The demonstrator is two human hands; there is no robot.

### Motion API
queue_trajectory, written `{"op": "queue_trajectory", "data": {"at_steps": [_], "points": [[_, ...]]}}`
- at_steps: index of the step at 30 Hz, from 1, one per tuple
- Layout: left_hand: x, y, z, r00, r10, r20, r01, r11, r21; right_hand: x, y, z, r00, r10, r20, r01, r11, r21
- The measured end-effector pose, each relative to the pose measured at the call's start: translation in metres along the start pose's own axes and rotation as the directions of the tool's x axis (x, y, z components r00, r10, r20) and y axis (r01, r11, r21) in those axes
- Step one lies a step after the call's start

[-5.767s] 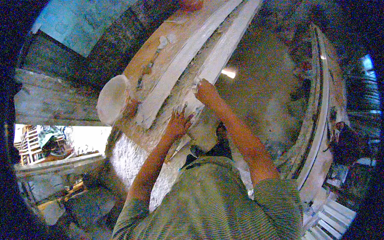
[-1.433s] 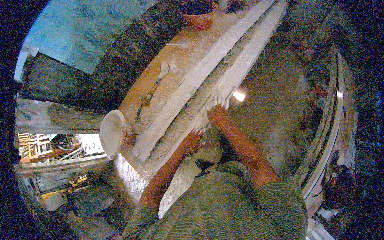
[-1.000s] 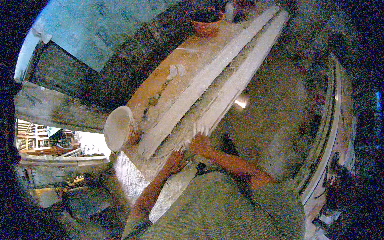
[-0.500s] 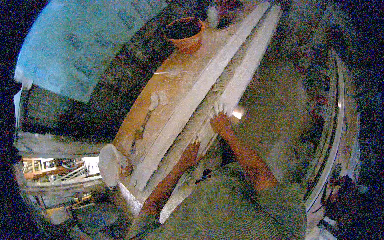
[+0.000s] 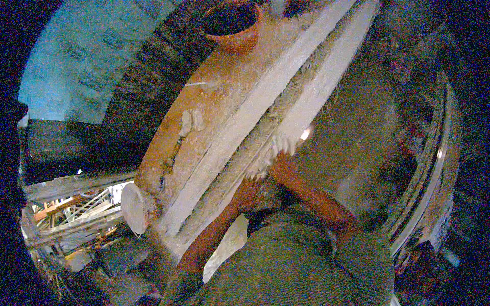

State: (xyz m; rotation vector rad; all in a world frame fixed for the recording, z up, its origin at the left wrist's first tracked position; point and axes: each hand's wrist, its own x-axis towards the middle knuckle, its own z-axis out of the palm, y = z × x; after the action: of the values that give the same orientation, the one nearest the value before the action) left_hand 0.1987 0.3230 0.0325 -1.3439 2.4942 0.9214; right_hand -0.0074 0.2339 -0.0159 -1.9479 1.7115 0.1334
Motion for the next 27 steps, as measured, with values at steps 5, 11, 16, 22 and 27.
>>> {"op": "queue_trajectory", "data": {"at_steps": [5,11,16,22,27], "points": [[0.001,0.002,0.012,0.989,-0.006,-0.150,-0.009,0.995,-0.099,0.030,0.013,-0.060,0.997,0.073,-0.008,-0.072,0.968,-0.242],[-0.041,-0.006,0.031,0.946,0.080,-0.314,-0.136,0.978,-0.161,0.017,-0.024,-0.045,1.000,-0.023,0.006,0.024,0.933,-0.359],[-0.138,-0.022,0.076,0.980,0.048,-0.191,-0.062,0.996,-0.071,-0.063,-0.095,0.033,0.984,-0.151,-0.094,0.110,0.930,-0.351],[-0.296,-0.028,0.133,0.983,-0.083,-0.163,0.041,0.967,-0.250,-0.183,-0.197,0.082,0.925,-0.191,0.327,0.274,0.934,-0.228],[-0.362,-0.031,0.147,0.974,-0.174,-0.144,0.160,0.982,-0.104,-0.213,-0.222,0.094,0.932,-0.345,0.109,0.361,0.899,-0.247]]}}
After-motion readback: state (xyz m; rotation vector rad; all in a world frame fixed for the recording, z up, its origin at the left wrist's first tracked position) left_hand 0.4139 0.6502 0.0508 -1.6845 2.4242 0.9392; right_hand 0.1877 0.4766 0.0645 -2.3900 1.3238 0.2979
